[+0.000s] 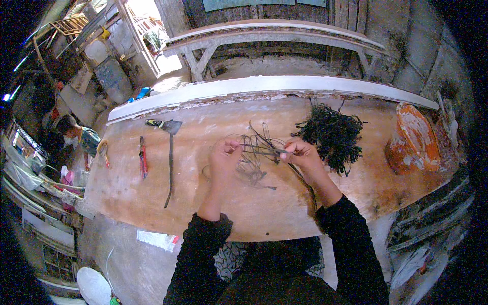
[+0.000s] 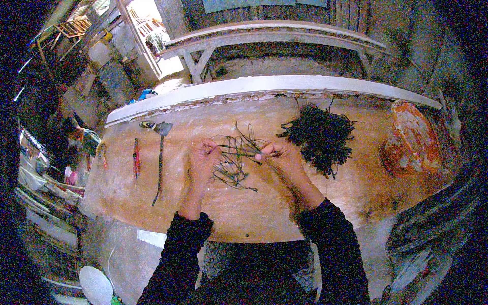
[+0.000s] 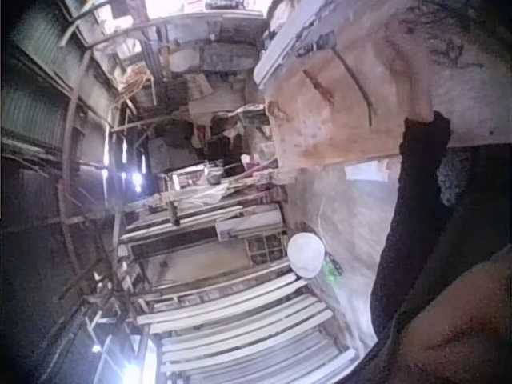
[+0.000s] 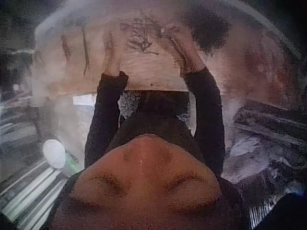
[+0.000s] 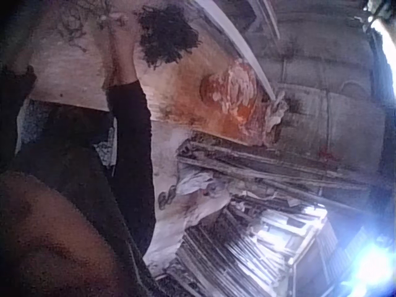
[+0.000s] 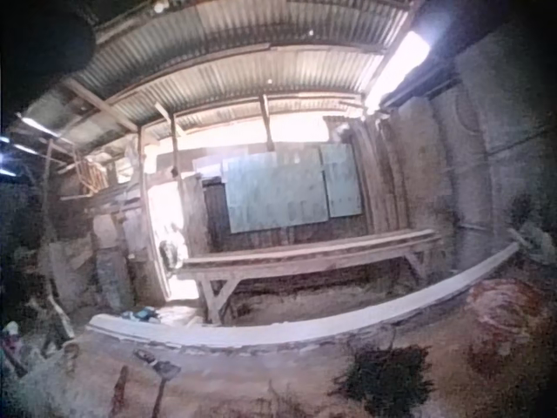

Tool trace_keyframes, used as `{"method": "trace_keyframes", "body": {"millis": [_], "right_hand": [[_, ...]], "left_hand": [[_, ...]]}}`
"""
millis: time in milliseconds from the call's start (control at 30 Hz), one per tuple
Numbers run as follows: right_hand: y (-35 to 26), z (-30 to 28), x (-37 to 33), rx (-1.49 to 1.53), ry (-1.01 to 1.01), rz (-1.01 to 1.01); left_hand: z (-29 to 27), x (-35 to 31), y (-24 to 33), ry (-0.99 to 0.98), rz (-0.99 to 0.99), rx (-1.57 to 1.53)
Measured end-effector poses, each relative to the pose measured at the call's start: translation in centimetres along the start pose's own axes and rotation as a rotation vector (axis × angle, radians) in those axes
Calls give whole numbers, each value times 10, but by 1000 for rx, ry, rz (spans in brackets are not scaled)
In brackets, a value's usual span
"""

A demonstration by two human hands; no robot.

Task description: The person separates tangled black cords on a wooden workbench by hand. They pick up individual strands, untangle them, and place them into a growing pile on the right side of the table.

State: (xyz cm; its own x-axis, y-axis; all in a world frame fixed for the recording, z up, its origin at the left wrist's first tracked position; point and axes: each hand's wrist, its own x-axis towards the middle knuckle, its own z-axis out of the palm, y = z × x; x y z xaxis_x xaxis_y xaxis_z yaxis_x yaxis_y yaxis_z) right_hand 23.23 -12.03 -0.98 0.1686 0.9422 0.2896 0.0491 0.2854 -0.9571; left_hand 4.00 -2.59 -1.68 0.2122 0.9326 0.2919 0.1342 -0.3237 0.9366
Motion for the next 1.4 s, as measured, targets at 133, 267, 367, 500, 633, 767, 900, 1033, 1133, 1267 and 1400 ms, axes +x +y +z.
{"method": "trace_keyframes", "body": {"millis": [133, 267, 367, 500, 633, 767, 900, 1033, 1133, 1267, 1400], "right_hand": [[-29, 7, -9, 411, -334, 259], [-24, 10, -12, 361, -511, 196], [-19, 6, -11, 338, -387, 178], [-13, 2, -9, 377, -191, 219], [-1, 1, 0, 85, -42, 46], [31, -7, 7, -64, 134, 39], [19, -8, 8, -193, 226, 59], [28, -12, 9, -355, 320, -32], [15, -5, 7, -292, 322, 12], [6, -3, 1, -161, 102, 102], [-17, 14, -10, 243, -268, 137]], "left_hand": [[-1, 1, 11, 26, -122, -68], [1, 1, 0, -18, -77, -173], [7, -1, 12, -44, -170, -164], [12, -7, 11, -153, -54, -178], [21, -18, 17, -317, -93, -385], [24, -32, 38, -769, -223, -505], [17, -36, 43, -928, -252, -546], [17, -25, 19, -489, -41, -449], [9, -12, 5, -187, 2, -323], [3, -4, 5, 11, 53, -160], [-2, 2, 0, 102, 127, 126]]}}
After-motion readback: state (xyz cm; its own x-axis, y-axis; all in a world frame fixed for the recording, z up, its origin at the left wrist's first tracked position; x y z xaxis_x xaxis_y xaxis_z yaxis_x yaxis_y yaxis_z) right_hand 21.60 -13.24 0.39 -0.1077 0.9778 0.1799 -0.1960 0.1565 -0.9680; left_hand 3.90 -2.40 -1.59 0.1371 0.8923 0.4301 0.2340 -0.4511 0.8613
